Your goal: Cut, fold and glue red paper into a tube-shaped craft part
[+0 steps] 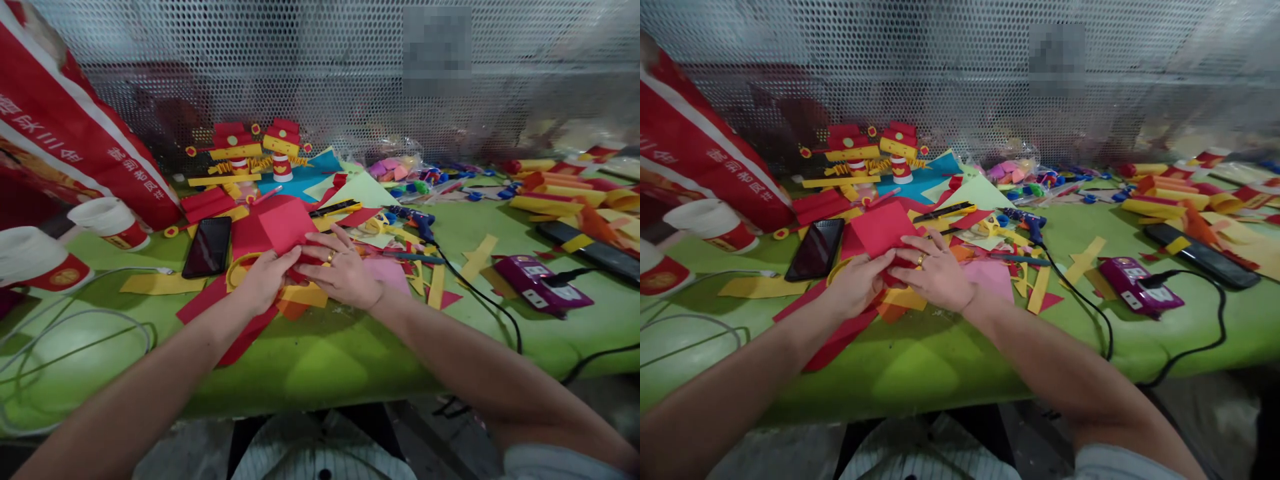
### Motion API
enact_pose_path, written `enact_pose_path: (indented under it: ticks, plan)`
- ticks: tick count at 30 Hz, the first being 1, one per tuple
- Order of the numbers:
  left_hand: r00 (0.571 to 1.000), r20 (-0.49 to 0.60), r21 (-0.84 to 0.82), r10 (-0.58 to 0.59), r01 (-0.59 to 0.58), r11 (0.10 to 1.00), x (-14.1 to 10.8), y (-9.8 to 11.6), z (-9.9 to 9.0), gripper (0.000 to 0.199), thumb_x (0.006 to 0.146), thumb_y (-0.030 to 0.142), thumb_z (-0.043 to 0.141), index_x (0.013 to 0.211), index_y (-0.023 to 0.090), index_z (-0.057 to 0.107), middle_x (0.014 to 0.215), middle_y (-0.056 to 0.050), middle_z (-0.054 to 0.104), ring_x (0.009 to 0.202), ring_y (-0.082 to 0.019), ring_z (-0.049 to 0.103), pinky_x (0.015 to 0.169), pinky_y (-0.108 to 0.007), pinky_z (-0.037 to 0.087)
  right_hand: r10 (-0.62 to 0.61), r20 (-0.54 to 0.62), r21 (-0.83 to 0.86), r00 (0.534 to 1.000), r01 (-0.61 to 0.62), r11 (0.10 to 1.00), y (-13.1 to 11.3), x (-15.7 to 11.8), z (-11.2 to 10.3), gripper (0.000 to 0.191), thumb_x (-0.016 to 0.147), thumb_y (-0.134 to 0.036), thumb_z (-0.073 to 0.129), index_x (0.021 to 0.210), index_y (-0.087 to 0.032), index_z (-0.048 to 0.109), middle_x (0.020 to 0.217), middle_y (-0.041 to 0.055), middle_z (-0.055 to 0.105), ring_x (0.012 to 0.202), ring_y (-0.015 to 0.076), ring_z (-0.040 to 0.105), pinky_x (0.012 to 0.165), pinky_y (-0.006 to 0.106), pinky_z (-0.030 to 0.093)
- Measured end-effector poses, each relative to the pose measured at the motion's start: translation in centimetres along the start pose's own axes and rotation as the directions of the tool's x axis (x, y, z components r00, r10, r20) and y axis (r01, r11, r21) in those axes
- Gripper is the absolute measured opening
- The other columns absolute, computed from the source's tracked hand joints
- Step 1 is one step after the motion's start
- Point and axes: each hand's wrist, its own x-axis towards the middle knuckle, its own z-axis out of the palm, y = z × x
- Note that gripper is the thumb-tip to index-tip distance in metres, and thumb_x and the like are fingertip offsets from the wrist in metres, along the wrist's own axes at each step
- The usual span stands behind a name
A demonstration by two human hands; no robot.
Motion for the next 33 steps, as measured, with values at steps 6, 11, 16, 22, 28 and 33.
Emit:
enact_pose_path:
  ticks: [6, 11, 16, 22, 28, 33]
  plan:
    - [0.999, -0.033, 0.007, -0.027, 0.027, 1.0, 0.5, 2.3, 0.2, 0.027, 0.079, 0.025, 0.058, 0.104, 0.014, 0.063, 0.087, -0.008, 0.07, 0.067, -0.016, 0.064, 0.057, -0.027, 0.052, 0.173, -0.151, 0.13, 0.973, -0.154, 0.979, 1.0, 0.3, -0.6, 0.018, 0.083, -0.022, 0.05, 0.091, -0.026, 0.066, 0.109, 0.0047, 0.065, 0.112, 0.0223, 0.052, 0.098, 0.046, 0.038]
    - [0.996, 0.016, 0.02, -0.085, 0.085, 0.996, 1.7, 2.9, 0.3, 0.023, 0.08, 0.021, 0.056, 0.1, 0.012, 0.064, 0.071, -0.006, 0.069, 0.051, -0.013, 0.062, 0.053, -0.024, 0.05, 0.383, -0.184, 0.333, 0.905, -0.309, 0.891, 1.9, 0.6, -0.9, 0.011, 0.081, -0.032, 0.057, 0.08, -0.026, 0.067, 0.115, 0.0057, 0.06, 0.114, 0.0236, 0.051, 0.094, 0.045, 0.042]
    - [0.995, 0.062, 0.015, -0.078, 0.077, 0.997, 2.2, 1.7, 0.0, 0.02, 0.078, 0.019, 0.056, 0.095, 0.011, 0.065, 0.077, -0.009, 0.071, 0.051, -0.012, 0.062, 0.051, -0.023, 0.049, 0.571, -0.113, 0.553, 0.813, -0.426, 0.716, 2.1, 0.8, -0.7, 0.02, 0.075, -0.042, 0.063, 0.071, -0.023, 0.066, 0.104, 0.0067, 0.063, 0.111, 0.0229, 0.053, 0.094, 0.041, 0.04]
    - [0.978, 0.12, 0.115, -0.173, 0.159, 0.981, 1.4, 0.9, -0.7, 0.029, 0.072, 0.025, 0.063, 0.098, 0.012, 0.066, 0.077, -0.01, 0.072, 0.045, -0.011, 0.058, 0.046, -0.022, 0.046, 0.621, 0.166, 0.69, 0.766, -0.54, 0.482, 2.1, 0.8, -0.7, 0.033, 0.065, -0.052, 0.068, 0.065, -0.019, 0.063, 0.069, 0.0019, 0.064, 0.067, 0.0143, 0.058, 0.065, 0.029, 0.045]
    - [0.966, 0.173, 0.005, -0.192, 0.194, 0.981, 1.3, 0.9, -0.6, 0.042, 0.081, 0.048, 0.049, 0.099, 0.013, 0.064, 0.079, -0.011, 0.071, 0.05, -0.014, 0.061, 0.049, -0.027, 0.048, 0.667, 0.203, 0.665, 0.717, -0.6, 0.444, 1.9, 0.8, -0.7, 0.032, 0.062, -0.048, 0.071, 0.059, -0.018, 0.062, 0.056, -0.0004, 0.06, 0.053, 0.0106, 0.05, 0.05, 0.024, 0.038]
    - [0.994, 0.1, -0.023, -0.05, 0.052, 0.998, 1.1, 0.7, -0.3, 0.036, 0.069, 0.042, 0.066, 0.093, 0.015, 0.062, 0.072, -0.004, 0.067, 0.051, -0.013, 0.06, 0.05, -0.025, 0.049, 0.694, 0.209, 0.682, 0.69, -0.611, 0.402, 1.7, 0.8, -0.7, 0.029, 0.066, -0.045, 0.069, 0.063, -0.017, 0.06, 0.054, -0.0006, 0.06, 0.05, 0.0104, 0.053, 0.048, 0.024, 0.04]
